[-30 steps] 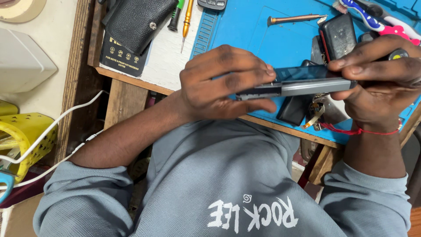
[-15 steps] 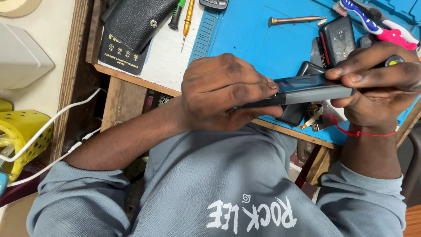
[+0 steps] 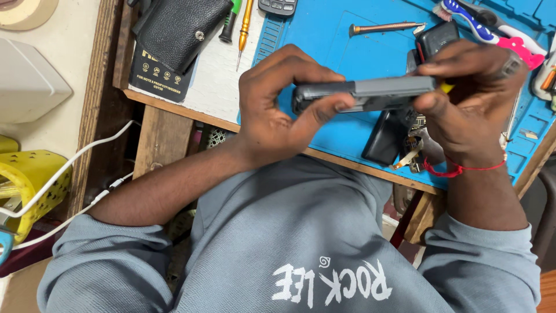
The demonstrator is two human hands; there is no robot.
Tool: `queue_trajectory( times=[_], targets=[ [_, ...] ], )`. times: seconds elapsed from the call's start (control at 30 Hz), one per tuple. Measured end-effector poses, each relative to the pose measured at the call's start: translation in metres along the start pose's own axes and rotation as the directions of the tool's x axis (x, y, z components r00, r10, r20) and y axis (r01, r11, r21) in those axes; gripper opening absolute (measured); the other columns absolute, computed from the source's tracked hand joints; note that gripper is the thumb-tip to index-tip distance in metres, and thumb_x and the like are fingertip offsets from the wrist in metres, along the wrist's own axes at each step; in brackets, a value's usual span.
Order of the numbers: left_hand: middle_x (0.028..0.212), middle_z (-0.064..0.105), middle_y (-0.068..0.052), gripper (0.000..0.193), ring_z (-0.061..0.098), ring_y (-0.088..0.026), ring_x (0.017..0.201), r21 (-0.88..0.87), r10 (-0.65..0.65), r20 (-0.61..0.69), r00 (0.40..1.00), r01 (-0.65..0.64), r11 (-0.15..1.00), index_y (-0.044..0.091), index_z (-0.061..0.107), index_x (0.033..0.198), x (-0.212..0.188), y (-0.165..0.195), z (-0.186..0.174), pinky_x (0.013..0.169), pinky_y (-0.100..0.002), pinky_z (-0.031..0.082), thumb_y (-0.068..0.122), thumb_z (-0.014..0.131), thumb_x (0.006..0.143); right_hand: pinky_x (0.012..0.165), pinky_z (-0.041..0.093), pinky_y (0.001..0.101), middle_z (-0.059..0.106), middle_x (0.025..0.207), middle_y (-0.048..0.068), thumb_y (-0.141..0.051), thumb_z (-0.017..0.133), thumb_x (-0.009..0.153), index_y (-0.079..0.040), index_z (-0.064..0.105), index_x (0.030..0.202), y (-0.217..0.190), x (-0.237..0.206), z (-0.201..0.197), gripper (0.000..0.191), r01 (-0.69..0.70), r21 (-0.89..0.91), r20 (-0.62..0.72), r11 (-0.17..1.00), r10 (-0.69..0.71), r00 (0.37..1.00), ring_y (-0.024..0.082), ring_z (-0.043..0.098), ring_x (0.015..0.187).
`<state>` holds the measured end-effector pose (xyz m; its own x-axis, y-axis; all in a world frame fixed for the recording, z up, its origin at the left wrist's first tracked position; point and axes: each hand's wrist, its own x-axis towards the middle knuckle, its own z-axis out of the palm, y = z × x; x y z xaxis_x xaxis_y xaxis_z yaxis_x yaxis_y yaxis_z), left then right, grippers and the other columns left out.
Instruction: The person uses a screwdriver to remove and reinsert screws on a disassembled mobile phone, then reattaches the back cover and continues adjusting internal components with the screwdriver.
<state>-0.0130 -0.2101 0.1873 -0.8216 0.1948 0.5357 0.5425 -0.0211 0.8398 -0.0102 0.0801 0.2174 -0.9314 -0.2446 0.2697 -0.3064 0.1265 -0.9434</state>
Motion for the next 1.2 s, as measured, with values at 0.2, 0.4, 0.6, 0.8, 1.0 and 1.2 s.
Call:
queue_trajectory(
  times=[0.2,0.4,0.6,0.8,1.0,1.2],
  targets=[
    [0.079,0.067,-0.001,0.027,0.058,-0.002,0.062,-0.168,-0.191,-0.010,0.982,0.187,0.968,0.006,0.071,0.103,-0.002,-0.017,0.006,0.053,-0.017,0.042,0.033,0.076,0.105,0.061,0.042,0.0164,0.066,0.089,0.007,-0.013,0.087,0.099,0.004,0.068,0.111,-0.001,0.007,0.008,0.028,-0.203,0.053,-0.022,0.978,0.205,0.979,0.008,0.055,0.069],
    [0.072,0.068,0.000,0.031,0.061,-0.001,0.059,-0.279,-0.245,0.004,0.970,0.236,0.931,0.006,0.072,0.103,-0.004,-0.035,0.010,0.050,-0.018,0.046,0.037,0.074,0.107,0.052,0.040,0.0168,0.066,0.081,0.003,-0.014,0.084,0.098,0.000,0.068,0.105,-0.014,0.014,0.022,0.023,-0.302,0.198,-0.035,0.932,0.315,0.948,0.005,0.054,0.059],
    [0.070,0.068,-0.001,0.035,0.058,-0.003,0.056,-0.124,-0.252,0.014,0.968,0.251,0.960,0.005,0.074,0.099,0.002,-0.045,0.010,0.048,-0.019,0.041,0.039,0.075,0.105,0.046,0.038,0.0163,0.066,0.078,0.003,-0.007,0.081,0.096,-0.002,0.069,0.102,-0.021,0.020,0.027,0.015,-0.384,0.258,-0.077,0.886,0.415,0.906,0.004,0.054,0.056],
    [0.070,0.068,-0.002,0.036,0.057,-0.002,0.046,-0.265,-0.420,0.137,0.897,0.442,0.857,0.002,0.071,0.097,0.006,-0.039,0.008,0.038,-0.020,0.045,0.037,0.070,0.102,0.046,0.038,0.0156,0.067,0.080,0.003,-0.005,0.080,0.101,-0.003,0.068,0.100,-0.020,0.019,0.024,0.011,-0.410,0.258,-0.064,0.875,0.439,0.896,0.004,0.054,0.057],
    [0.075,0.071,-0.003,0.028,0.064,-0.003,0.058,-0.258,-0.433,0.293,0.852,0.507,0.823,0.002,0.071,0.104,0.013,-0.040,0.002,0.045,-0.020,0.051,0.030,0.069,0.106,0.048,0.037,0.0160,0.064,0.078,0.000,-0.011,0.078,0.100,-0.004,0.070,0.100,-0.013,0.019,0.017,0.011,-0.462,0.145,-0.063,0.875,0.474,0.878,0.002,0.051,0.058],
    [0.068,0.068,-0.003,0.026,0.057,-0.007,0.053,0.092,-0.266,0.194,0.944,0.253,0.963,0.003,0.075,0.095,0.021,-0.041,-0.008,0.045,-0.022,0.040,0.027,0.074,0.105,0.048,0.036,0.0176,0.067,0.086,0.002,-0.016,0.069,0.105,-0.010,0.068,0.127,-0.008,0.021,-0.003,0.022,-0.433,0.147,-0.056,0.889,0.444,0.894,0.002,0.045,0.054]
  ],
)
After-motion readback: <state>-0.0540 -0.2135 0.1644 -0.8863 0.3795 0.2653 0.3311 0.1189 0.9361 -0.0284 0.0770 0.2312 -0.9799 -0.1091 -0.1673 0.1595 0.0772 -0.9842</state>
